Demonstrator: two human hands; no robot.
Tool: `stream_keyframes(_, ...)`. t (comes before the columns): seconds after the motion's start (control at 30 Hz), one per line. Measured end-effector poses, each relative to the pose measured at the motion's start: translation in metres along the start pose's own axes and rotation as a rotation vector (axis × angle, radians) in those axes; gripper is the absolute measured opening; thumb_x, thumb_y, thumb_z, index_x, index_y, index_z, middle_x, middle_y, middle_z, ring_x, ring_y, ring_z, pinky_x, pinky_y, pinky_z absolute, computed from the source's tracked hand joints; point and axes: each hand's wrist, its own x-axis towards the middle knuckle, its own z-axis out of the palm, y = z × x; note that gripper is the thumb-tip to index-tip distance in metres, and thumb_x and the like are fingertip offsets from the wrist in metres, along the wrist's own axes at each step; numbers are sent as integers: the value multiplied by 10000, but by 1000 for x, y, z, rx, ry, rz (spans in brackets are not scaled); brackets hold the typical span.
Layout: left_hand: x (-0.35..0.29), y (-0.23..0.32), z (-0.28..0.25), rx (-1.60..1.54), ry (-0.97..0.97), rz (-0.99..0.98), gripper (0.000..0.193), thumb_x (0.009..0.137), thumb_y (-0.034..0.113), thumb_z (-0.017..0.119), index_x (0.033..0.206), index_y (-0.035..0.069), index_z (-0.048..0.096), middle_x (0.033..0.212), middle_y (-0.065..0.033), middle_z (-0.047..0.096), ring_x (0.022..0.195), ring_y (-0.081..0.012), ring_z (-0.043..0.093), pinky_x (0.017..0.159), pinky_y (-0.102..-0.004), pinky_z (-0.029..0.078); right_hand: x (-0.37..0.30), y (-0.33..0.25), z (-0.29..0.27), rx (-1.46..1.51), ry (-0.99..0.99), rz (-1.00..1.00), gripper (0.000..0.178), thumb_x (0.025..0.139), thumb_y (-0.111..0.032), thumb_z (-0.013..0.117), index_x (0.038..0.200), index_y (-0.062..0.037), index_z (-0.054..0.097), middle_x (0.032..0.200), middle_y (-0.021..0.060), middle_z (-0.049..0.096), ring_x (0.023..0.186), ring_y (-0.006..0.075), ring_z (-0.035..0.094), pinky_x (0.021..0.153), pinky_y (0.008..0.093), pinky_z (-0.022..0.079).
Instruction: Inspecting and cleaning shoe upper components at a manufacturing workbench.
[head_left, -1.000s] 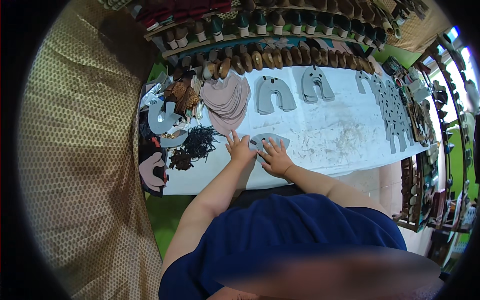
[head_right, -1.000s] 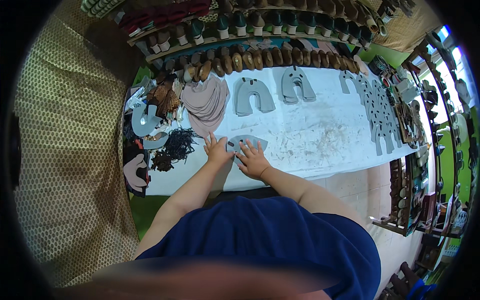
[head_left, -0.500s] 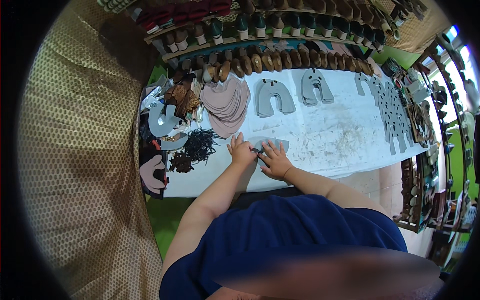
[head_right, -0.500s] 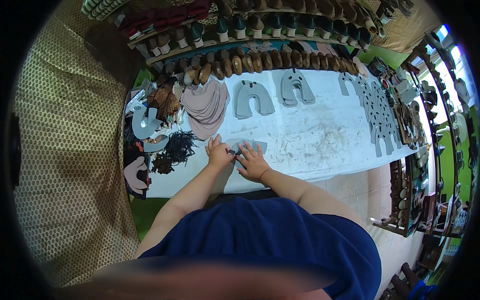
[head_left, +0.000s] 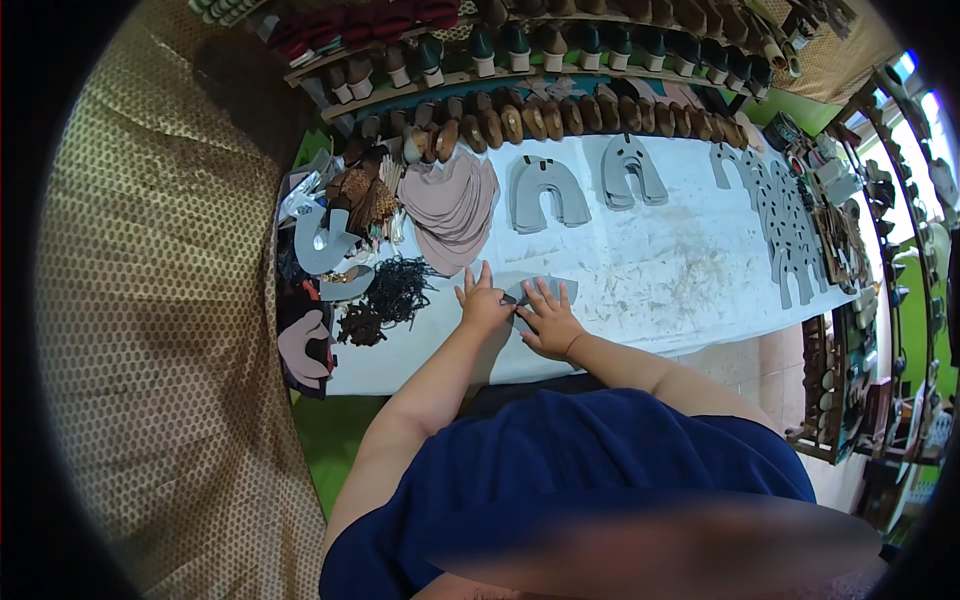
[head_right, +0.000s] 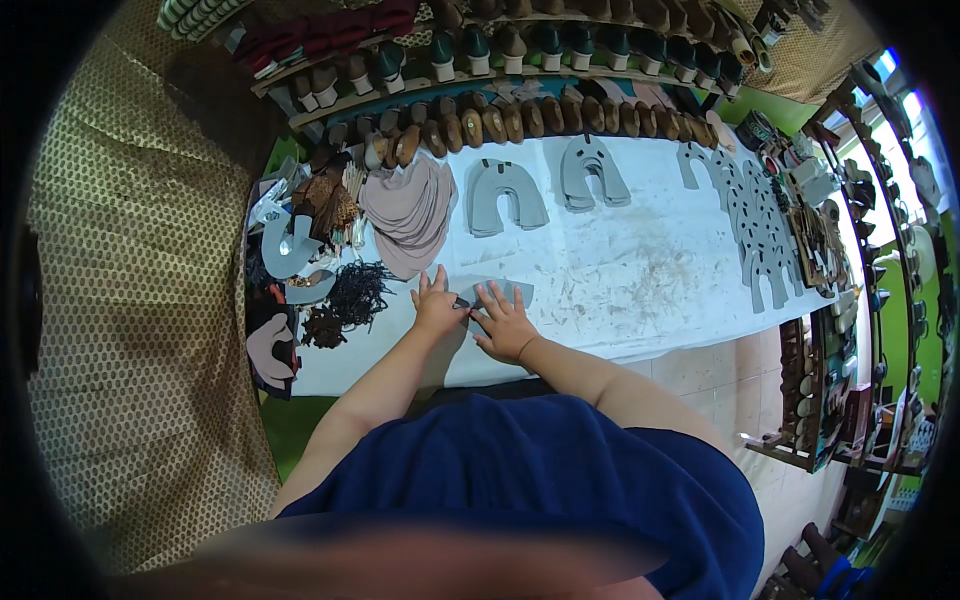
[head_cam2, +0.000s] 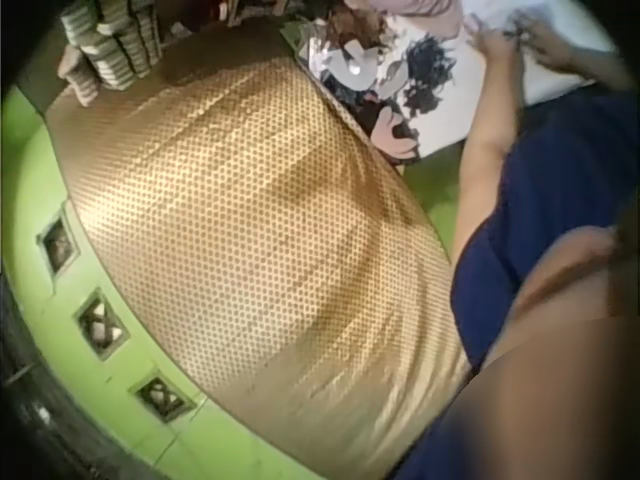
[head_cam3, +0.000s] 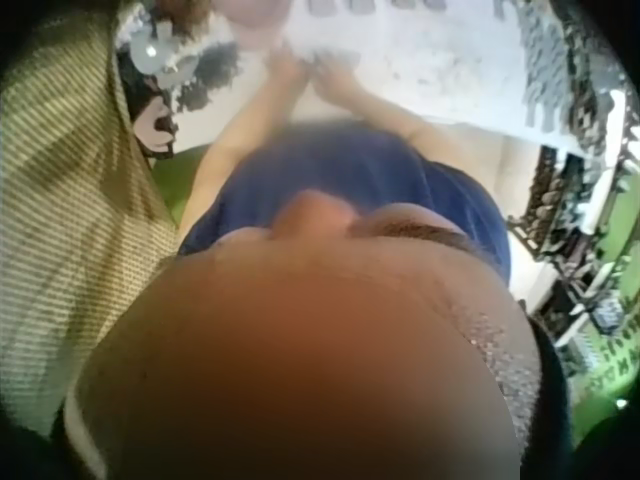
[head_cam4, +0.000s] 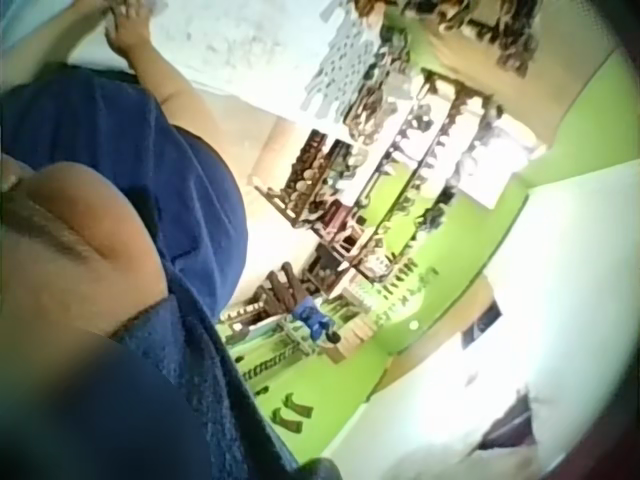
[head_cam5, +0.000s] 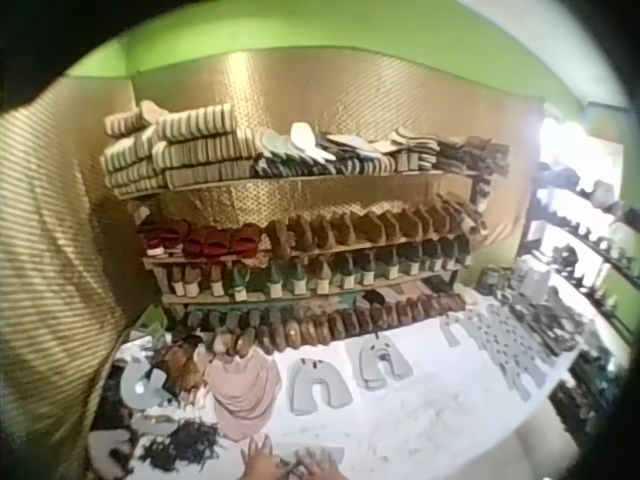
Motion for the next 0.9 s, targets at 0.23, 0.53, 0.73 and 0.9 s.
stream_keyframes(0.23, -10, -1, 4, 19, 59, 106, 207, 709, 322, 777, 760, 123, 751, 1613, -152, 231, 1480, -458, 85, 1124, -684, 100, 4, -1, -3, 13, -1, 11, 515, 939, -453, 501, 1348, -150, 579, 1617, 167, 166, 1497, 395, 98, 1139, 676, 99)
stream_keyframes(0.53, -15, -13, 6, -27, 59, 144, 122, 709, 211, 692, 764, 122, 755, 1626, -187, 157, 1471, -511, 47, 1132, -665, 119, -5, 8, 6, 165, 180, -59, 260, 888, -331, 611, 984, -103, 693, 1563, 164, 297, 1475, 398, 181, 1138, 674, 127)
stream_keyframes(0.73, -10, -14, -4, -18, 106, 313, 79, 722, 134, 684, 737, 157, 757, 1620, -174, 194, 1464, -514, 104, 1136, -647, 147, -4, 11, 11, 180, 263, -53, 186, 848, -254, 624, 867, -87, 703, 1542, 177, 332, 1457, 400, 232, 1127, 683, 155)
stream_keyframes(0.9, -7, -5, -12, 138, 93, 438, 43, 708, 166, 733, 730, 192, 758, 1598, -170, 260, 1469, -480, 137, 1150, -613, 164, -5, 9, 3, 168, 244, -44, 169, 840, -229, 615, 844, -83, 699, 1535, 184, 341, 1452, 400, 246, 1125, 684, 158)
